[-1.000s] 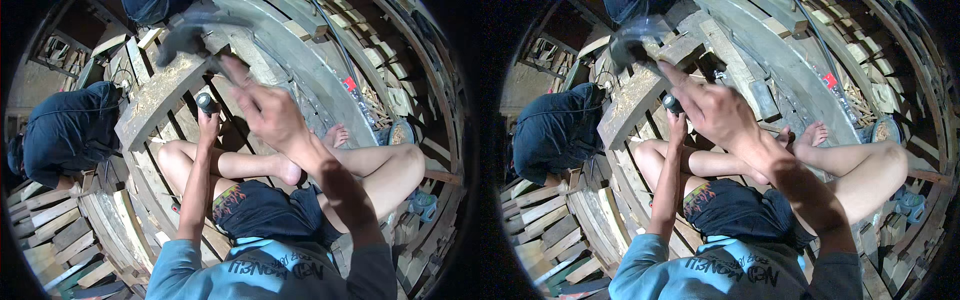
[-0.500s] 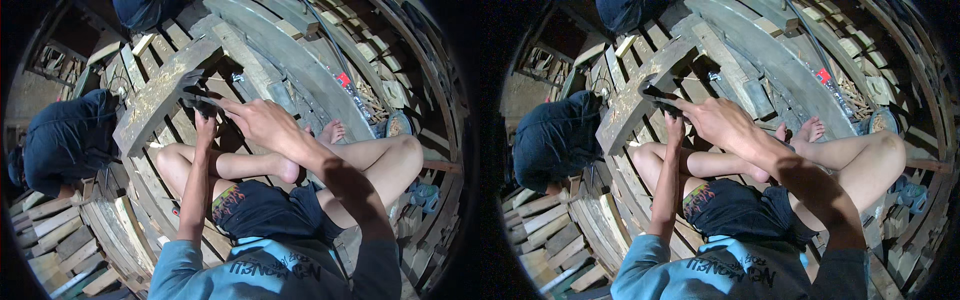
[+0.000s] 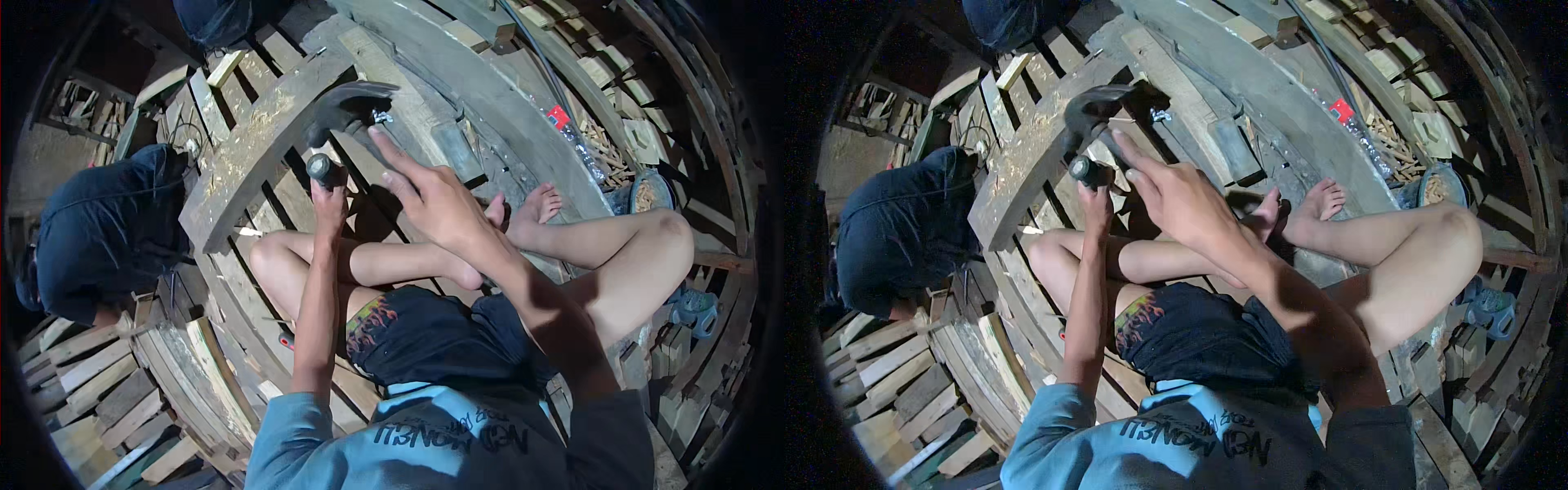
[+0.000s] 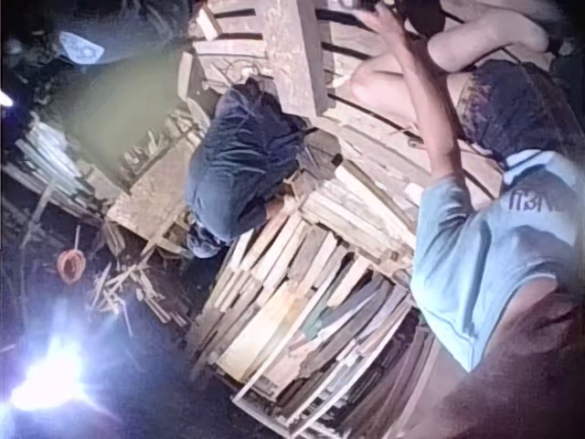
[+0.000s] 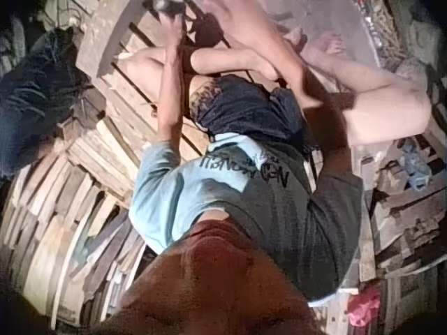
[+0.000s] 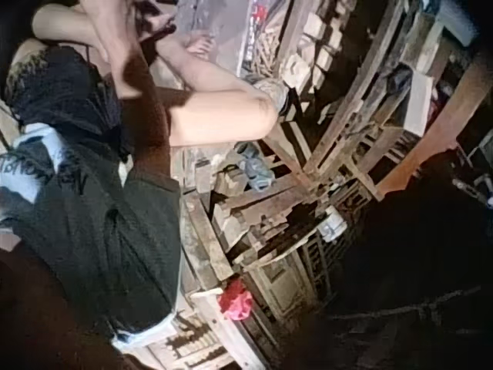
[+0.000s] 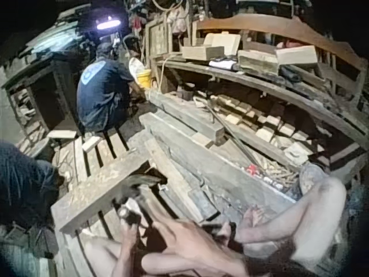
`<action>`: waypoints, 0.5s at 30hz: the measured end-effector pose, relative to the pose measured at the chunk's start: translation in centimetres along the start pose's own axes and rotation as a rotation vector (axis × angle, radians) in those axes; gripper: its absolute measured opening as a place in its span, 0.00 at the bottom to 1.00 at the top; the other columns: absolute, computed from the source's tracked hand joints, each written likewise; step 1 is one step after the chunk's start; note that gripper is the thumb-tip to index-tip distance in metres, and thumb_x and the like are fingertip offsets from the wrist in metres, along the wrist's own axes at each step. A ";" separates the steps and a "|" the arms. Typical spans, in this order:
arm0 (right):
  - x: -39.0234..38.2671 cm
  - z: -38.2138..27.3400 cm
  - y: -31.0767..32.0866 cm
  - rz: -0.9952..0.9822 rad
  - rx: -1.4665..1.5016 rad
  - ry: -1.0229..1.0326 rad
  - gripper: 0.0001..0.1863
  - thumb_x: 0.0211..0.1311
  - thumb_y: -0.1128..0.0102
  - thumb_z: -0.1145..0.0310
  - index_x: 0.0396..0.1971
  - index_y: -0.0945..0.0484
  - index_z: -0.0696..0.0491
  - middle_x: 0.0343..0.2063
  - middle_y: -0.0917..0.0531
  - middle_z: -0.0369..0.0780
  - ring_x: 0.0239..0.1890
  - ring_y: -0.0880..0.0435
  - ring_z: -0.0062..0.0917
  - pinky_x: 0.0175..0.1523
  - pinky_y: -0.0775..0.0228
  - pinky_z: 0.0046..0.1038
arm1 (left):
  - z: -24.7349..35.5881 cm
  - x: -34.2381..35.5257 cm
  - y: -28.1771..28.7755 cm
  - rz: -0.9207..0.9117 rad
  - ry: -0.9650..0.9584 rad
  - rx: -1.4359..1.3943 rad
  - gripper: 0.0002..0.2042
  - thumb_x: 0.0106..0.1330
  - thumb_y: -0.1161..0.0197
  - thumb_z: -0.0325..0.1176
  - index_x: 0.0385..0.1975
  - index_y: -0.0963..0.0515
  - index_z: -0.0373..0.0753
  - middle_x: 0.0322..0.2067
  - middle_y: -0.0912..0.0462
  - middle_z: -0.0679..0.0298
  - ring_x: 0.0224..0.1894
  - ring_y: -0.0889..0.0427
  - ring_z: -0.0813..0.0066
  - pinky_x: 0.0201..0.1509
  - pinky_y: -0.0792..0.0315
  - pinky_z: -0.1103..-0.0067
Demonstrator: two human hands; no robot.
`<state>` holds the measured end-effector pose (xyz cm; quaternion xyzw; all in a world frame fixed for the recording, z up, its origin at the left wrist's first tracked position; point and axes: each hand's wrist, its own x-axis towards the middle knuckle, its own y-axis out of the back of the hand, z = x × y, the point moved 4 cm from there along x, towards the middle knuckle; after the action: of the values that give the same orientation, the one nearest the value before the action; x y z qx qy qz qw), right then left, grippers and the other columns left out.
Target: Chiseling wood with a hammer and a metal punch tool.
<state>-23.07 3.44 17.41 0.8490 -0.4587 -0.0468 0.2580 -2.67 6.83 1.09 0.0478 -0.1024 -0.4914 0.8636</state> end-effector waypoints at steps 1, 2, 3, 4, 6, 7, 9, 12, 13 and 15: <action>-0.9 0.5 -0.1 0.041 0.107 -0.098 0.27 0.63 0.51 0.71 0.63 0.40 0.43 0.21 0.24 0.56 0.25 0.25 0.53 0.28 0.35 0.43 | 0.1 -0.5 0.2 -0.036 0.015 0.017 0.12 0.65 0.43 0.37 0.39 0.31 0.35 0.31 0.25 0.64 0.29 0.26 0.77 0.34 0.29 0.81; -1.5 1.1 -0.3 0.045 0.099 -0.092 0.27 0.63 0.51 0.71 0.63 0.40 0.43 0.21 0.24 0.56 0.25 0.25 0.53 0.28 0.35 0.43 | -0.6 -0.3 -0.2 0.009 -0.054 -0.063 0.10 0.64 0.43 0.34 0.37 0.30 0.35 0.30 0.26 0.65 0.29 0.27 0.77 0.33 0.30 0.80; -2.2 3.5 -0.7 0.076 0.087 -0.158 0.27 0.63 0.50 0.70 0.63 0.39 0.44 0.22 0.24 0.56 0.26 0.25 0.54 0.29 0.34 0.43 | 0.2 -0.2 -1.4 0.032 -0.035 -0.099 0.08 0.62 0.42 0.31 0.36 0.30 0.36 0.29 0.27 0.66 0.28 0.29 0.79 0.32 0.32 0.81; -2.9 5.6 -1.8 0.096 0.092 -0.220 0.26 0.63 0.50 0.69 0.63 0.39 0.45 0.22 0.24 0.56 0.28 0.24 0.54 0.30 0.33 0.43 | 1.0 -0.4 -1.5 0.066 -0.012 -0.120 0.08 0.60 0.40 0.29 0.35 0.30 0.37 0.27 0.28 0.68 0.27 0.30 0.80 0.30 0.34 0.82; -3.7 6.4 -3.8 -0.043 0.012 -0.374 0.26 0.63 0.50 0.67 0.62 0.38 0.47 0.36 0.21 0.54 0.39 0.23 0.51 0.41 0.31 0.45 | 0.3 -0.3 -0.3 0.054 0.004 -0.259 0.07 0.59 0.44 0.25 0.36 0.31 0.36 0.28 0.28 0.67 0.28 0.28 0.79 0.32 0.32 0.82; -4.2 7.2 -4.8 -0.058 0.001 -0.397 0.25 0.64 0.50 0.65 0.62 0.37 0.45 0.33 0.23 0.57 0.39 0.23 0.52 0.42 0.31 0.42 | -0.5 0.0 0.1 0.074 -0.020 -0.270 0.07 0.58 0.45 0.24 0.37 0.32 0.36 0.29 0.27 0.66 0.29 0.28 0.79 0.34 0.31 0.82; -5.5 9.7 -7.6 -0.024 0.002 -0.370 0.25 0.65 0.50 0.63 0.62 0.37 0.43 0.29 0.24 0.60 0.38 0.22 0.52 0.41 0.30 0.41 | -4.4 0.6 1.3 0.124 -0.036 -0.330 0.09 0.57 0.47 0.24 0.38 0.32 0.36 0.30 0.27 0.64 0.30 0.27 0.78 0.38 0.31 0.80; -6.1 10.4 -8.1 -0.107 -0.037 -0.500 0.25 0.65 0.51 0.62 0.62 0.37 0.40 0.28 0.22 0.58 0.34 0.20 0.51 0.36 0.30 0.43 | -3.5 0.7 0.6 0.118 0.016 -0.468 0.04 0.63 0.47 0.28 0.35 0.32 0.36 0.27 0.28 0.67 0.28 0.30 0.81 0.33 0.35 0.81; -6.0 10.0 -8.0 -0.148 -0.037 -0.554 0.25 0.64 0.51 0.63 0.62 0.38 0.39 0.30 0.22 0.58 0.34 0.21 0.52 0.38 0.31 0.46 | -2.5 1.0 0.7 0.151 0.046 -0.491 0.05 0.65 0.46 0.29 0.32 0.33 0.36 0.23 0.30 0.68 0.25 0.32 0.81 0.30 0.37 0.81; -6.1 10.4 -8.6 -0.186 -0.040 -0.607 0.27 0.63 0.52 0.64 0.63 0.40 0.38 0.30 0.22 0.57 0.34 0.22 0.53 0.38 0.32 0.48 | -0.9 1.3 1.3 0.193 -0.003 -0.613 0.08 0.65 0.48 0.30 0.25 0.33 0.36 0.20 0.34 0.69 0.22 0.36 0.81 0.27 0.39 0.80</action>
<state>-23.38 8.10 3.30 0.8292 -0.4344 -0.3304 0.1206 -0.72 6.37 0.60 -0.2255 0.0452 -0.4153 0.8801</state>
